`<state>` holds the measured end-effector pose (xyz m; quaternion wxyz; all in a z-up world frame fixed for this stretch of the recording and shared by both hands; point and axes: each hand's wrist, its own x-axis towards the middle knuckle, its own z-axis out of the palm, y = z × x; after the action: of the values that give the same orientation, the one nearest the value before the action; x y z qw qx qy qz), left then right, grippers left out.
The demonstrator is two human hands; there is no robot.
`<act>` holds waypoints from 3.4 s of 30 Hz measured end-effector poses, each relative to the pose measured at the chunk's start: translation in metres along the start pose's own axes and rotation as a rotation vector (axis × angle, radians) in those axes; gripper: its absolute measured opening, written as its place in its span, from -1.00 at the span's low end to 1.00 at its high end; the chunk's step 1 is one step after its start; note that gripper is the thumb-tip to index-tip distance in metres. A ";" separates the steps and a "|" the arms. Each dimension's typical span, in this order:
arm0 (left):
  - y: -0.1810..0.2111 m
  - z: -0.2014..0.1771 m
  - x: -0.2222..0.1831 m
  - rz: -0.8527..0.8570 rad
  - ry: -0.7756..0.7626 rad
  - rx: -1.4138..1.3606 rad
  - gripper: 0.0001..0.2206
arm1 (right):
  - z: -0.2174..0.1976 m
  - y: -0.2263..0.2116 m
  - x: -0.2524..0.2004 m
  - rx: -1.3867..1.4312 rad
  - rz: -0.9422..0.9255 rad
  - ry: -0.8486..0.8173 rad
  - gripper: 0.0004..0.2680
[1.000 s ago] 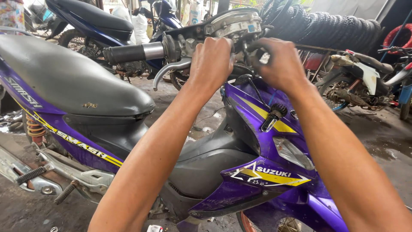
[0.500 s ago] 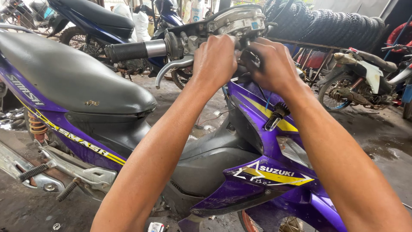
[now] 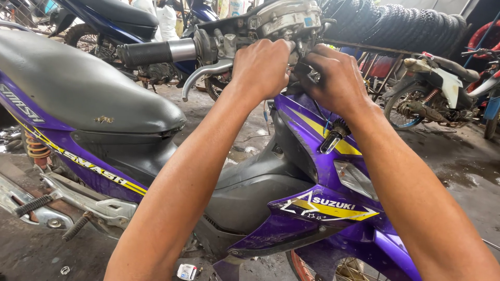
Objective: Repairing the electrical wiring and front assembly of a motorcycle using a screwdriver
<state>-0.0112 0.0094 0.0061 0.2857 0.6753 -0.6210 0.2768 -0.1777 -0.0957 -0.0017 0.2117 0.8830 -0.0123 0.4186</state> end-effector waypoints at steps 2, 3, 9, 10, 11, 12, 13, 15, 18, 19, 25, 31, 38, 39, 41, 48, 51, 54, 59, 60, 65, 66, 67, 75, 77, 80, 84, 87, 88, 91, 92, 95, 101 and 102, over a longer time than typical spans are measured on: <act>0.001 -0.001 0.002 -0.012 -0.050 -0.002 -0.80 | -0.001 -0.001 -0.001 -0.004 0.001 0.020 -0.86; 0.002 -0.001 0.002 -0.030 -0.060 0.000 -0.79 | -0.002 -0.001 -0.001 -0.021 0.007 0.019 -0.86; 0.005 0.003 0.006 -0.105 -0.044 -0.010 -0.74 | -0.002 0.003 -0.003 -0.082 -0.049 0.043 -0.88; 0.005 0.003 0.006 -0.111 -0.034 -0.017 -0.75 | -0.002 0.003 -0.003 -0.109 -0.061 0.044 -0.88; 0.006 -0.001 0.006 -0.111 -0.032 -0.017 -0.75 | -0.002 0.004 -0.004 -0.110 -0.062 0.044 -0.88; 0.007 -0.004 0.006 -0.135 -0.054 -0.046 -0.81 | -0.002 0.006 -0.005 -0.112 -0.058 0.046 -0.87; 0.008 -0.008 0.006 -0.159 -0.077 -0.074 -0.86 | -0.001 0.007 -0.006 -0.113 -0.054 0.048 -0.87; 0.007 -0.004 0.010 -0.160 -0.075 -0.065 -0.81 | -0.001 0.007 -0.005 -0.111 -0.059 0.061 -0.88; 0.007 -0.004 0.012 -0.158 -0.100 -0.050 -0.74 | 0.001 0.006 -0.005 -0.106 -0.063 0.083 -0.89; 0.008 -0.005 0.013 -0.151 -0.123 -0.048 -0.73 | 0.002 0.007 -0.004 -0.110 -0.063 0.092 -0.90; 0.012 -0.021 0.022 -0.221 -0.304 -0.079 -0.68 | 0.002 0.011 -0.006 -0.148 -0.047 0.056 -0.93; 0.011 -0.019 0.026 -0.241 -0.326 -0.077 -0.70 | 0.003 0.015 -0.006 -0.145 -0.044 0.020 -0.86; 0.011 -0.021 0.028 -0.250 -0.344 -0.076 -0.61 | 0.000 0.016 0.005 -0.143 -0.058 -0.062 -0.84; 0.010 -0.021 0.029 -0.252 -0.349 -0.074 -0.56 | -0.002 0.015 0.007 -0.163 -0.043 -0.110 -0.85; 0.010 -0.021 0.029 -0.254 -0.356 -0.074 -0.51 | -0.005 0.013 0.009 -0.184 -0.029 -0.161 -0.85; 0.011 -0.025 0.029 -0.250 -0.384 -0.082 -0.50 | -0.007 0.010 0.006 -0.198 -0.014 -0.299 -0.79; 0.011 -0.024 0.032 -0.254 -0.394 -0.079 -0.46 | -0.007 0.010 0.007 -0.184 -0.028 -0.288 -0.82; 0.009 -0.021 0.034 -0.246 -0.388 -0.076 -0.44 | -0.003 0.013 0.007 -0.192 -0.023 -0.282 -0.83; 0.006 -0.016 0.034 -0.246 -0.377 -0.071 -0.40 | -0.003 0.003 0.013 -0.155 0.024 -0.302 -0.85; 0.006 -0.015 0.034 -0.238 -0.369 -0.070 -0.39 | -0.003 -0.001 0.015 -0.053 0.149 -0.338 -0.89; 0.003 -0.017 0.034 -0.230 -0.363 -0.114 -0.48 | -0.006 -0.011 0.028 0.238 0.378 -0.356 -0.94; 0.003 -0.016 0.035 -0.227 -0.364 -0.118 -0.48 | -0.005 -0.009 0.029 0.313 0.540 -0.357 -0.91; 0.003 -0.016 0.035 -0.224 -0.364 -0.121 -0.47 | -0.004 -0.007 0.031 0.388 0.702 -0.357 -0.86; 0.009 -0.028 0.031 -0.238 -0.416 -0.098 -0.51 | -0.028 -0.043 0.053 0.566 1.085 -0.410 -0.93; 0.010 -0.031 0.030 -0.248 -0.440 -0.107 -0.53 | -0.032 -0.036 0.044 0.428 0.921 -0.465 -0.87; 0.009 -0.027 0.032 -0.249 -0.440 -0.100 -0.49 | -0.028 -0.018 0.023 0.089 0.510 -0.326 -0.81; 0.008 -0.021 0.036 -0.256 -0.408 -0.090 -0.43 | -0.006 0.016 -0.005 -0.322 -0.150 -0.124 -0.80; 0.008 -0.018 0.037 -0.249 -0.404 -0.092 -0.42 | 0.003 0.029 -0.012 -0.535 -0.201 -0.165 -0.79; 0.007 -0.017 0.038 -0.247 -0.402 -0.098 -0.43 | 0.005 0.033 -0.011 -0.607 -0.235 -0.172 -0.76; 0.006 -0.017 0.038 -0.243 -0.401 -0.089 -0.42 | 0.004 0.029 -0.009 -0.639 -0.293 -0.120 -0.78; 0.005 -0.016 0.038 -0.244 -0.400 -0.090 -0.42 | 0.002 0.025 -0.005 -0.640 -0.295 -0.121 -0.78; 0.005 -0.013 0.037 -0.246 -0.389 -0.089 -0.42 | -0.004 0.007 0.007 -0.298 -0.156 -0.183 -0.83; 0.006 -0.020 0.032 -0.229 -0.374 -0.137 -0.43 | -0.019 -0.035 0.044 0.471 1.022 -0.300 -0.97; 0.008 -0.023 0.030 -0.221 -0.386 -0.138 -0.51 | -0.024 -0.043 0.048 0.550 1.167 -0.278 -0.84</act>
<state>-0.0174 0.0056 0.0440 0.2358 0.7585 -0.6039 0.0667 -0.1558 -0.0403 0.0316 -0.2869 0.7990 -0.4090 0.3346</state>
